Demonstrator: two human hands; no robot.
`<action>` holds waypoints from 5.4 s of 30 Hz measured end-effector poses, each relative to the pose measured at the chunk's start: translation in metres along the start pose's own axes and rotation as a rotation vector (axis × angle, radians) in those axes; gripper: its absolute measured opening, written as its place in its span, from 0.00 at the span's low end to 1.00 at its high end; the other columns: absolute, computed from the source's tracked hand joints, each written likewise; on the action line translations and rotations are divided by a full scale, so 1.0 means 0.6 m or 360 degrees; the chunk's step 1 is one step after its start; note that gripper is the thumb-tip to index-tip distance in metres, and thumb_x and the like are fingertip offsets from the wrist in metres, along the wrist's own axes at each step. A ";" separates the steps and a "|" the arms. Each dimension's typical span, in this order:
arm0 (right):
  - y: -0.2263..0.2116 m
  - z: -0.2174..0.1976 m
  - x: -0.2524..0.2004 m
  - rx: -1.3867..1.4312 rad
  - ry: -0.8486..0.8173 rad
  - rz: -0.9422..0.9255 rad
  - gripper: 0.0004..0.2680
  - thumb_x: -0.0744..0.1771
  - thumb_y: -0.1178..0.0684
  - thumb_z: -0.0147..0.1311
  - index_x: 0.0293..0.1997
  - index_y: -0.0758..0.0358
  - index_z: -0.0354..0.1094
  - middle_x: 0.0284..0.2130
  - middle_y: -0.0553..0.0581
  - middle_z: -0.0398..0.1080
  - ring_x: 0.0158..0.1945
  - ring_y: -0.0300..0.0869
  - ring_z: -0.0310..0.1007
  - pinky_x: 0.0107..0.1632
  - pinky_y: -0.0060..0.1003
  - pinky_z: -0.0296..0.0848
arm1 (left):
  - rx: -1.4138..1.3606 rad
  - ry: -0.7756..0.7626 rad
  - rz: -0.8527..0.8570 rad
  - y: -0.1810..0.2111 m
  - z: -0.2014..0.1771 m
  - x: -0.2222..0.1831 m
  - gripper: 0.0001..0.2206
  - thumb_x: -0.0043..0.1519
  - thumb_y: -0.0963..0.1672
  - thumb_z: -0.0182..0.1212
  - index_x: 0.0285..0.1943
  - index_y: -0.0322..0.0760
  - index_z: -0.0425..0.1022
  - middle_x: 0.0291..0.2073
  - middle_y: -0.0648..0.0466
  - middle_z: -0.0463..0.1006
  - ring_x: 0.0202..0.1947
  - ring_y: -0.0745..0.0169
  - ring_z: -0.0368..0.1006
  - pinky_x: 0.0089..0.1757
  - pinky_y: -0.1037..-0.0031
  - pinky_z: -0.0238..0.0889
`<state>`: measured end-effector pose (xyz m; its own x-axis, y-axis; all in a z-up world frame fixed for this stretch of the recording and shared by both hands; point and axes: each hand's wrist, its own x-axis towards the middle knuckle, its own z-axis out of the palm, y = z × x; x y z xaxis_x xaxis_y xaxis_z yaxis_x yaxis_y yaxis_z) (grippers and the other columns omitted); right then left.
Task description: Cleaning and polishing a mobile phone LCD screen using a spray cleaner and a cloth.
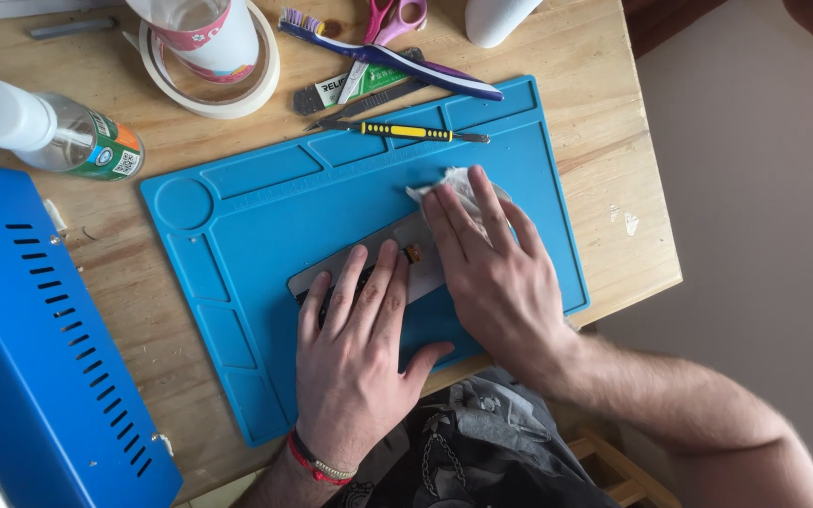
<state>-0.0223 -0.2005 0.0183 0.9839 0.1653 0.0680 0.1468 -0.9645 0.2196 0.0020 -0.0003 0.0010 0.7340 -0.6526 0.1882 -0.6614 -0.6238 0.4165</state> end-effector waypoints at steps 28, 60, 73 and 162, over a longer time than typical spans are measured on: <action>0.066 -0.025 -0.020 0.1279 0.0215 0.0863 0.20 0.72 0.68 0.42 0.72 0.65 0.75 0.62 0.57 0.79 0.33 0.32 0.63 0.37 0.31 0.66 | -0.0027 0.0169 0.0005 0.009 -0.010 -0.001 0.48 0.59 0.66 0.65 0.74 0.24 0.73 0.76 0.40 0.70 0.77 0.37 0.64 0.72 0.45 0.53; -0.140 -0.043 0.044 0.0744 -0.0043 -0.0141 0.40 0.70 0.20 0.15 0.81 0.64 0.58 0.79 0.61 0.61 0.85 0.61 0.38 0.77 0.80 0.29 | -0.0072 0.0380 -0.0253 -0.073 -0.055 -0.094 0.18 0.65 0.47 0.65 0.59 0.30 0.81 0.67 0.46 0.78 0.73 0.41 0.70 0.67 0.38 0.61; -0.151 -0.041 0.054 0.0873 0.0035 -0.0307 0.39 0.70 0.21 0.17 0.80 0.62 0.59 0.78 0.58 0.62 0.84 0.62 0.48 0.78 0.79 0.37 | -0.0067 0.0421 -0.0274 -0.067 -0.053 -0.092 0.19 0.60 0.43 0.58 0.59 0.31 0.82 0.64 0.46 0.78 0.71 0.42 0.71 0.67 0.40 0.61; -0.033 -0.010 -0.040 0.1317 0.0361 -0.0428 0.10 0.70 0.67 0.55 0.58 0.66 0.70 0.53 0.61 0.80 0.47 0.53 0.78 0.50 0.46 0.79 | 0.0003 0.0141 -0.0283 -0.074 -0.053 -0.097 0.42 0.55 0.63 0.79 0.74 0.42 0.74 0.69 0.50 0.72 0.74 0.41 0.66 0.69 0.37 0.60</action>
<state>-0.0496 -0.1840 0.0182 0.8748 0.3588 0.3255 0.4819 -0.7128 -0.5096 -0.0066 0.0793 -0.0003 0.8499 -0.4917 0.1895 -0.5204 -0.7265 0.4487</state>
